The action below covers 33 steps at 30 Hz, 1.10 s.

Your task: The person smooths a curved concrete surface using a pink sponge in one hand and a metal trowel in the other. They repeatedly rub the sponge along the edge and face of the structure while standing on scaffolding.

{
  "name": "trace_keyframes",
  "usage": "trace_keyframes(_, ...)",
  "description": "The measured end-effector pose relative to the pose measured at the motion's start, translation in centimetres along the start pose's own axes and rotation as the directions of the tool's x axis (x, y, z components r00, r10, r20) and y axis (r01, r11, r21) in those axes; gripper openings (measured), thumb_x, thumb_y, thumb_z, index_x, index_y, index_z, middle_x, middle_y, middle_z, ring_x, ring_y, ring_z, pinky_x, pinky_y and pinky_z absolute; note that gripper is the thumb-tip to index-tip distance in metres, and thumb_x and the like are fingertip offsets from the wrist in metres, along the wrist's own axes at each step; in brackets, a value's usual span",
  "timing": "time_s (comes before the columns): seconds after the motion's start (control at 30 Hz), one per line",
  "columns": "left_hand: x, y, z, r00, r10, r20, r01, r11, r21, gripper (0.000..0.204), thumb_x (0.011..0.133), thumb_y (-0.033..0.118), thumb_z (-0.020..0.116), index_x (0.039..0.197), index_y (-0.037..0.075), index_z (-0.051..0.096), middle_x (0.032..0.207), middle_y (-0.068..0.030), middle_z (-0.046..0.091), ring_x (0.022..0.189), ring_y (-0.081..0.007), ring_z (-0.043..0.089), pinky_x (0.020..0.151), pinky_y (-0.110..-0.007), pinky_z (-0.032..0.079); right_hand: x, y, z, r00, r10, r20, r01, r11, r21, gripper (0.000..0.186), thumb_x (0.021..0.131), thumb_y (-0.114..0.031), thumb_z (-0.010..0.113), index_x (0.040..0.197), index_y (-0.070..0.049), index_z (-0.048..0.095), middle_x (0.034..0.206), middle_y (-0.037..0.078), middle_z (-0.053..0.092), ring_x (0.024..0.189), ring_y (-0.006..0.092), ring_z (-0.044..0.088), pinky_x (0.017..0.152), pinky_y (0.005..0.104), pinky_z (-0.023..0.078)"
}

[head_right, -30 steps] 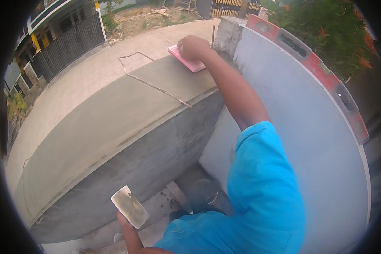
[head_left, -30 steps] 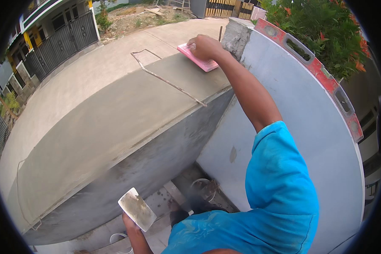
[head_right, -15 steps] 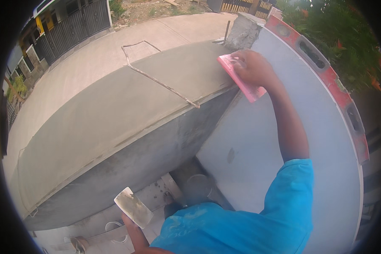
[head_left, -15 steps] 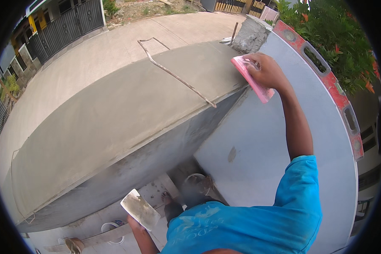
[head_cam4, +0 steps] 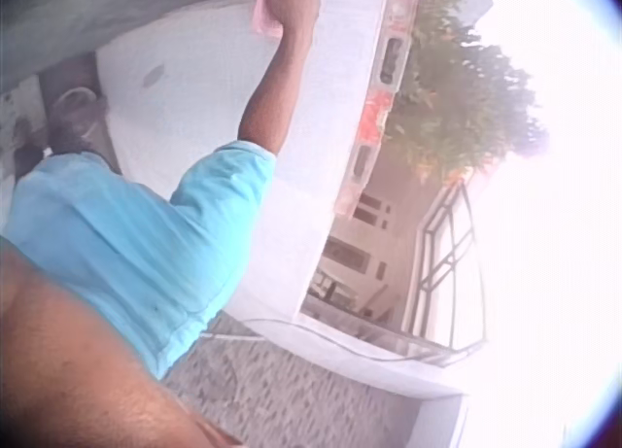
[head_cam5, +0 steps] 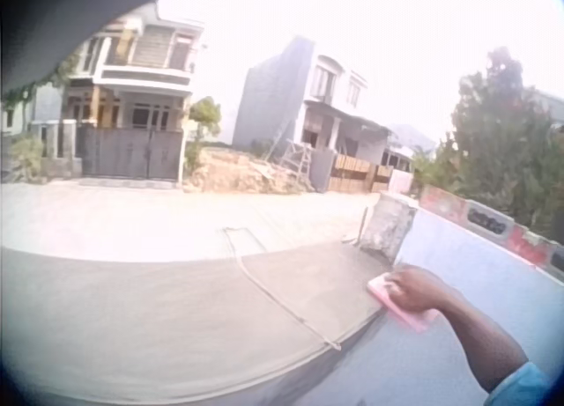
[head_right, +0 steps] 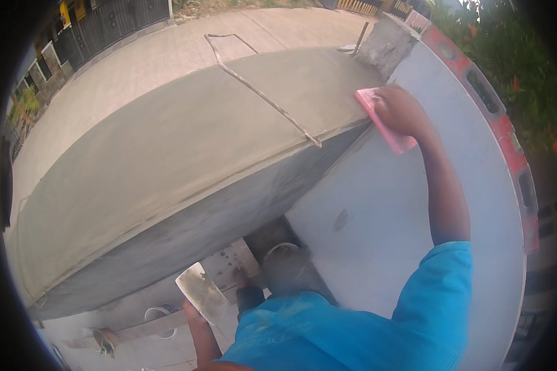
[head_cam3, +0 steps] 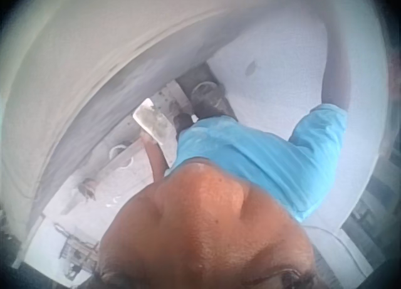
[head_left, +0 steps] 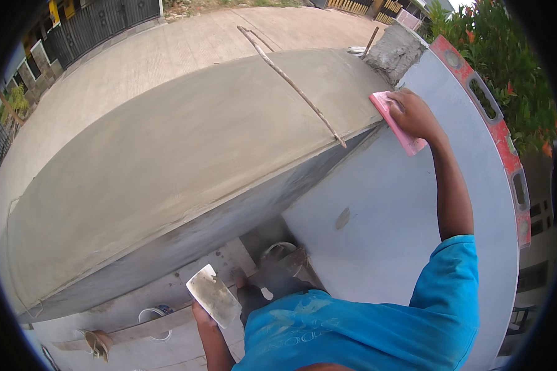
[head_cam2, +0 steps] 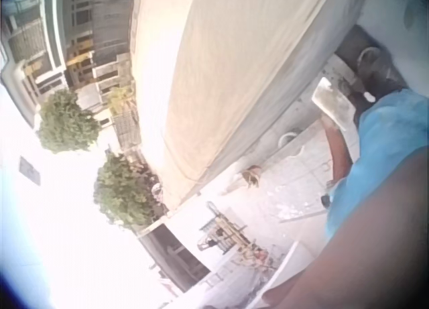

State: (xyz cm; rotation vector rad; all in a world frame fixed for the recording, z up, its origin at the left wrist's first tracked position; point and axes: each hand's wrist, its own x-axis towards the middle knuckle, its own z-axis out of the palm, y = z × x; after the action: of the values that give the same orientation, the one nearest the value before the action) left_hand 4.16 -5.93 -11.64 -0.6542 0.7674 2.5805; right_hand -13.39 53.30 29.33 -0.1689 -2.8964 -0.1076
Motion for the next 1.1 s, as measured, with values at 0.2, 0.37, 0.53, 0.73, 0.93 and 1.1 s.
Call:
trace_keyframes(0.2, 0.8, 0.4, 0.5, 1.000, 0.008, -0.031, -0.007, 1.000, 0.016, 0.050, 0.106, 0.038, 0.044, 0.139, 0.003, 0.058, 0.127, -0.0151, 0.069, 0.109, -0.0336, 0.070, 0.092, -0.048, 0.059, 2.0, -2.9, -3.3, 0.997, 0.032, -0.067, -0.026, 0.996, 0.089, 0.044, 0.091, -0.026, 0.054, 0.125, -0.004, 0.072, 0.113, 0.023, 0.070, 0.109, 0.0406, 0.066, 0.096, 0.0482, 0.051)
trace_keyframes(0.37, 0.7, 1.9, 1.8, 0.998, -0.020, 0.064, 0.016, 0.998, 0.061, 0.051, 0.105, 0.039, 0.045, 0.139, 0.003, 0.058, 0.127, -0.0152, 0.069, 0.109, -0.0337, 0.070, 0.092, -0.049, 0.059, 15.9, -1.9, 4.0, 0.996, 0.004, -0.092, -0.005, 1.000, -0.002, 0.045, 0.091, -0.028, 0.050, 0.121, -0.004, 0.073, 0.116, 0.023, 0.072, 0.109, 0.0421, 0.068, 0.099, 0.0475, 0.052)
trace_keyframes(0.53, -0.3, 1.6, 0.9, 0.996, -0.083, 0.025, 0.082, 0.996, 0.016, 0.052, 0.104, 0.039, 0.046, 0.140, 0.003, 0.057, 0.127, -0.0154, 0.069, 0.110, -0.0338, 0.070, 0.092, -0.049, 0.059, 12.6, 0.9, 4.7, 0.999, -0.047, -0.007, 0.047, 0.999, -0.010, 0.041, 0.090, -0.026, 0.050, 0.113, -0.003, 0.074, 0.113, 0.025, 0.072, 0.105, 0.0437, 0.067, 0.094, 0.0493, 0.052)
trace_keyframes(0.73, 0.8, -1.5, -1.0, 0.999, -0.034, 0.033, 0.035, 0.998, -0.044, 0.051, 0.104, 0.037, 0.046, 0.141, 0.004, 0.057, 0.127, -0.0152, 0.069, 0.110, -0.0336, 0.070, 0.092, -0.050, 0.059, -3.6, 0.1, -2.8, 0.943, 0.234, 0.236, -0.185, 0.960, -0.210, 0.043, 0.092, -0.025, 0.053, 0.125, -0.005, 0.072, 0.111, 0.022, 0.072, 0.104, 0.0394, 0.068, 0.093, 0.0472, 0.052)
trace_keyframes(0.93, 1.4, -1.2, -0.6, 0.999, -0.018, -0.036, 0.019, 0.999, 0.044, 0.049, 0.104, 0.036, 0.045, 0.139, 0.004, 0.058, 0.127, -0.0150, 0.069, 0.108, -0.0336, 0.070, 0.090, -0.049, 0.060, 6.7, -2.6, -2.2, 0.988, -0.040, -0.148, 0.035, 0.999, -0.033, 0.045, 0.092, -0.027, 0.054, 0.128, -0.006, 0.071, 0.124, 0.023, 0.068, 0.115, 0.0393, 0.065, 0.100, 0.0459, 0.050)
trace_keyframes(1.1, 0.8, 0.6, 0.6, 0.998, -0.044, -0.041, 0.043, 0.999, -0.015, 0.049, 0.103, 0.032, 0.043, 0.140, 0.001, 0.054, 0.122, -0.0184, 0.069, 0.104, -0.0351, 0.072, 0.086, -0.051, 0.061, 18.0, -1.5, 4.7, 0.998, 0.060, -0.016, -0.060, 0.997, -0.055, 0.048, 0.090, -0.033, 0.053, 0.122, -0.002, 0.072, 0.116, 0.024, 0.072, 0.110, 0.0405, 0.067, 0.096, 0.0480, 0.052)
